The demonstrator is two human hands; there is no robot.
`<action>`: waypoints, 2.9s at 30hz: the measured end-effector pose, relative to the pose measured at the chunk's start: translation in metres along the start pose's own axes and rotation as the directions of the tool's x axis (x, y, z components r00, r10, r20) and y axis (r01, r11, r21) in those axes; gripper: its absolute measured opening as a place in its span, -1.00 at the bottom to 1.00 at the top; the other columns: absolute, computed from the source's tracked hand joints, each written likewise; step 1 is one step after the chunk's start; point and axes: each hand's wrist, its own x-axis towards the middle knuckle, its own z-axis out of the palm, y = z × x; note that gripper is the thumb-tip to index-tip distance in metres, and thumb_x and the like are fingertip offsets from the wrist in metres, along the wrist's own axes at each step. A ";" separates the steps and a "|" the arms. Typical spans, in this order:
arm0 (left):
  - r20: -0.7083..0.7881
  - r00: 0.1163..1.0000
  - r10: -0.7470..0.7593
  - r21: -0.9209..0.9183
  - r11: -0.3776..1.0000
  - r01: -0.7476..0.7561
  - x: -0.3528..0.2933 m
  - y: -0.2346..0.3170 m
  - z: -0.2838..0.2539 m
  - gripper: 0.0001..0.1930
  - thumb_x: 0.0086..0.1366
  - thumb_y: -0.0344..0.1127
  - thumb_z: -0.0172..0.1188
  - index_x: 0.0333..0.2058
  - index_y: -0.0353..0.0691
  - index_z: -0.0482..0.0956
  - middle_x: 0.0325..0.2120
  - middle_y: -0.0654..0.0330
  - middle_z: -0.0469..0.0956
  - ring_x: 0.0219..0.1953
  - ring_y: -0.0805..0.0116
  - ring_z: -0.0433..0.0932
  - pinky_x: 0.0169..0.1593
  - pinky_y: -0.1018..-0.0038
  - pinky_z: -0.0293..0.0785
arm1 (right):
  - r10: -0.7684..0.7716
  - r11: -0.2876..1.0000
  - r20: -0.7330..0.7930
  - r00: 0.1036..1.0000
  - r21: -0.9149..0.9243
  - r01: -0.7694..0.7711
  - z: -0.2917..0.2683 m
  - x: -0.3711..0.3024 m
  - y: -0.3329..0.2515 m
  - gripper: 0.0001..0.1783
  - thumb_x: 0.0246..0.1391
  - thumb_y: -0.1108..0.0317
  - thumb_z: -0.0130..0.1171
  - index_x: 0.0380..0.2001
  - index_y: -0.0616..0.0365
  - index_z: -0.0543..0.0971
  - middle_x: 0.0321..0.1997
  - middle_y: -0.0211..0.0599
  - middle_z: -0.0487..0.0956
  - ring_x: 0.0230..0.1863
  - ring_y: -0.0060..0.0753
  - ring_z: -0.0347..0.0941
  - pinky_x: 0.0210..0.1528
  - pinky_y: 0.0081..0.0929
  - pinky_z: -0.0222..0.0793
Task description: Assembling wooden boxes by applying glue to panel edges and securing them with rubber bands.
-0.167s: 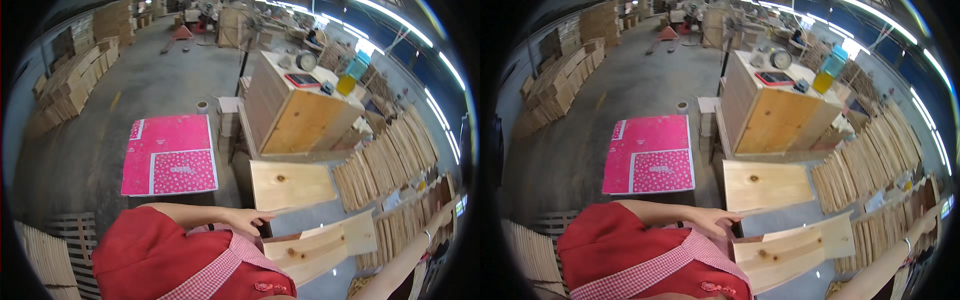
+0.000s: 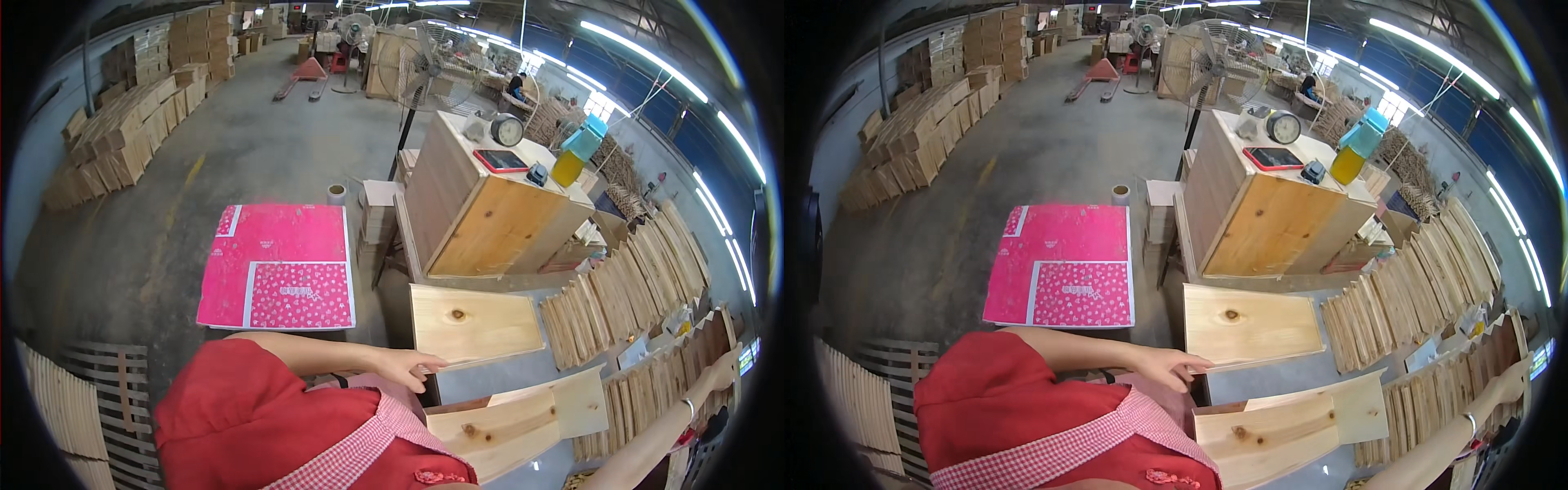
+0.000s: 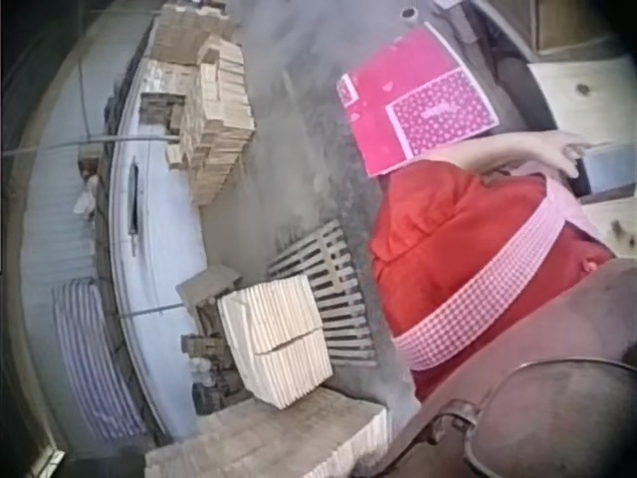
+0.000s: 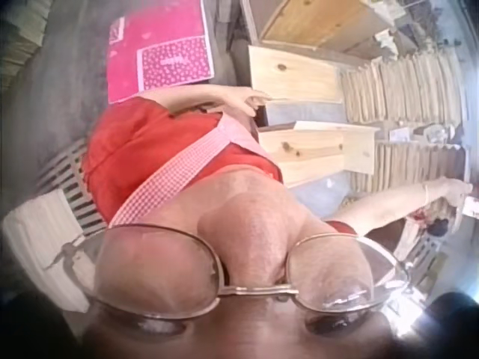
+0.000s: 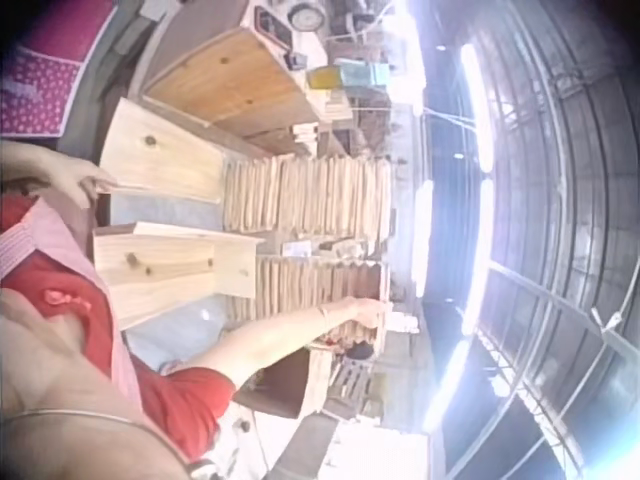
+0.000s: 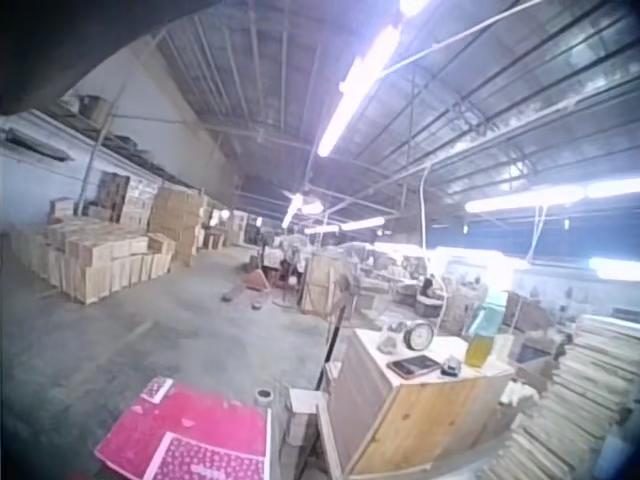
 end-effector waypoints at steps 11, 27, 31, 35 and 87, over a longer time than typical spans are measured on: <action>-0.019 0.989 0.148 0.083 0.986 -0.146 0.183 0.121 -0.004 -0.33 0.43 0.21 -0.11 0.37 -0.01 0.17 0.33 0.19 0.24 0.32 0.27 0.23 0.09 0.25 0.42 | -0.908 0.291 0.077 0.413 -0.593 0.751 -0.303 -0.301 0.077 -0.72 0.16 0.51 0.21 -0.03 0.19 0.61 -0.06 -0.06 0.63 -0.12 -0.01 0.58 0.01 -0.23 0.51; 0.131 0.991 0.031 0.292 0.954 -0.068 0.384 0.175 0.074 -0.36 0.39 0.16 -0.01 0.36 0.08 0.19 0.31 0.18 0.24 0.25 0.04 0.31 0.17 -0.03 0.34 | 0.174 0.981 0.269 0.947 -0.127 -0.144 -0.481 -0.526 0.086 -0.69 0.18 0.50 0.18 -0.02 0.40 0.53 0.00 -0.11 0.58 0.03 -0.27 0.50 0.10 -0.33 0.42; 0.140 0.989 0.050 0.429 0.897 -0.106 0.414 0.165 0.099 -0.40 0.39 0.04 0.04 0.32 -0.06 0.29 0.24 0.15 0.38 0.24 0.27 0.37 0.21 0.33 0.36 | 0.229 0.969 0.279 0.933 -0.162 -0.189 -0.480 -0.520 0.105 -0.64 0.13 0.52 0.26 -0.02 0.42 0.51 -0.01 -0.13 0.57 0.01 -0.33 0.49 0.07 -0.36 0.42; 0.201 0.966 0.163 0.546 0.800 -0.249 0.439 0.162 0.106 -0.38 0.36 0.01 0.09 0.32 -0.11 0.28 0.27 0.13 0.35 0.27 0.22 0.34 0.25 0.31 0.30 | 0.263 0.964 0.320 0.910 -0.130 -0.233 -0.460 -0.513 0.123 -0.62 0.10 0.53 0.27 -0.01 0.44 0.50 -0.02 -0.15 0.57 0.00 -0.35 0.48 0.06 -0.38 0.41; -0.216 0.931 0.293 -0.206 0.919 -0.337 0.322 0.150 0.037 -0.35 0.38 0.13 0.07 0.27 -0.18 0.31 0.21 0.16 0.38 0.17 0.31 0.43 0.20 0.25 0.31 | 0.336 0.940 0.664 0.668 -0.276 -0.199 -0.427 -0.496 0.105 -0.54 0.08 0.49 0.26 0.05 0.40 0.45 -0.02 -0.14 0.56 0.00 -0.29 0.49 0.03 -0.39 0.41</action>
